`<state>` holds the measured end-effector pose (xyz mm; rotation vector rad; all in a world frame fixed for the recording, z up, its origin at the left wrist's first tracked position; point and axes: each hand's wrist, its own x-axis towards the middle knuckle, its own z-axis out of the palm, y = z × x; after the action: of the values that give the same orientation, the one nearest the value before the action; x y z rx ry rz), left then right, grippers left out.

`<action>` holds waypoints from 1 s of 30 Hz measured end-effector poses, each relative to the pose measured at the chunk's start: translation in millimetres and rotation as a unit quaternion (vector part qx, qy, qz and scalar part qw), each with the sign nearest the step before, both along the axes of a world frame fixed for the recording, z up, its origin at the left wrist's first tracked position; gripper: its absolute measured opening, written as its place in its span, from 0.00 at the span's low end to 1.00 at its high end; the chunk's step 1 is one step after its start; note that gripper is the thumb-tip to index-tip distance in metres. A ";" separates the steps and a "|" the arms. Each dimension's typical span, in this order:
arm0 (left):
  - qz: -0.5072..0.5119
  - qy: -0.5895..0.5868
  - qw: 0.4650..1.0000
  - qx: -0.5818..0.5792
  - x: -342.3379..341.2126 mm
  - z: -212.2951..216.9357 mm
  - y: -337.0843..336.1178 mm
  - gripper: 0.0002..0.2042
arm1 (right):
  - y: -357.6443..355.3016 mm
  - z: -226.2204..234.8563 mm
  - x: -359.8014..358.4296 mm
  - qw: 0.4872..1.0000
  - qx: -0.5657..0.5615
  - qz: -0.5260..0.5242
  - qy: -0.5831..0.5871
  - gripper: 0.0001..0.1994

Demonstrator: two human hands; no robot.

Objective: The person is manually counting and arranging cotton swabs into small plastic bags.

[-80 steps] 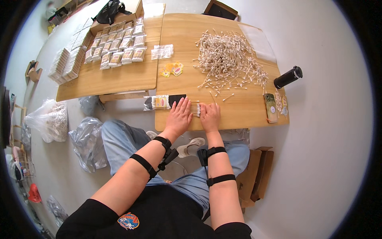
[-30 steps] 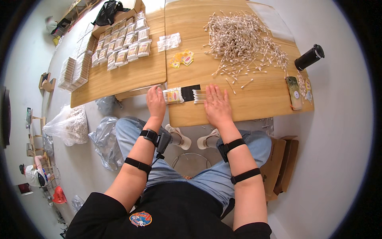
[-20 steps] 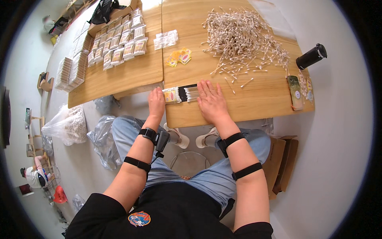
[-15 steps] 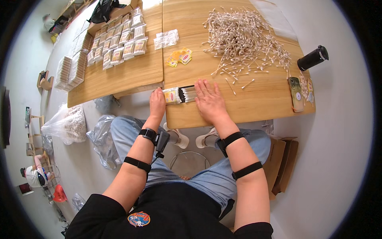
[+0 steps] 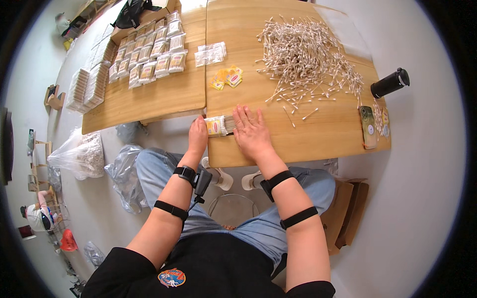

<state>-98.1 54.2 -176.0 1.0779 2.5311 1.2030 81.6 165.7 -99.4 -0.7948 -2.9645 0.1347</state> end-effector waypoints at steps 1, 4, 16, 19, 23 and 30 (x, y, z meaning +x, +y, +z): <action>0.001 -0.001 1.000 0.002 -0.3 0.2 1.0 0.21 | -0.2 0.1 -2.1 1.000 0.002 0.001 -0.001 0.30; 0.001 -0.006 1.000 0.027 1.4 1.6 3.0 0.21 | -4.7 -1.6 -7.0 1.000 -0.010 -0.003 0.009 0.30; 0.055 -0.079 0.983 0.159 -10.0 18.4 -5.5 0.21 | 4.8 -7.4 2.1 0.988 -0.095 -0.011 0.119 0.36; 0.120 -0.188 0.970 0.097 -19.8 21.9 -6.7 0.22 | 12.0 3.3 8.4 0.997 -0.055 0.010 0.060 0.39; 0.084 -0.231 0.968 0.045 -16.6 19.1 -2.0 0.23 | 10.3 3.7 6.3 1.000 0.003 0.020 -0.016 0.42; 0.068 -0.236 0.965 0.092 -6.8 17.3 -3.2 0.24 | -7.9 7.6 -5.8 0.999 0.009 0.021 -0.041 0.42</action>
<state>-104.8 51.1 -158.7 0.5590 2.1798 1.5405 75.7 157.8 -91.8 -0.7552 -3.0550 0.0812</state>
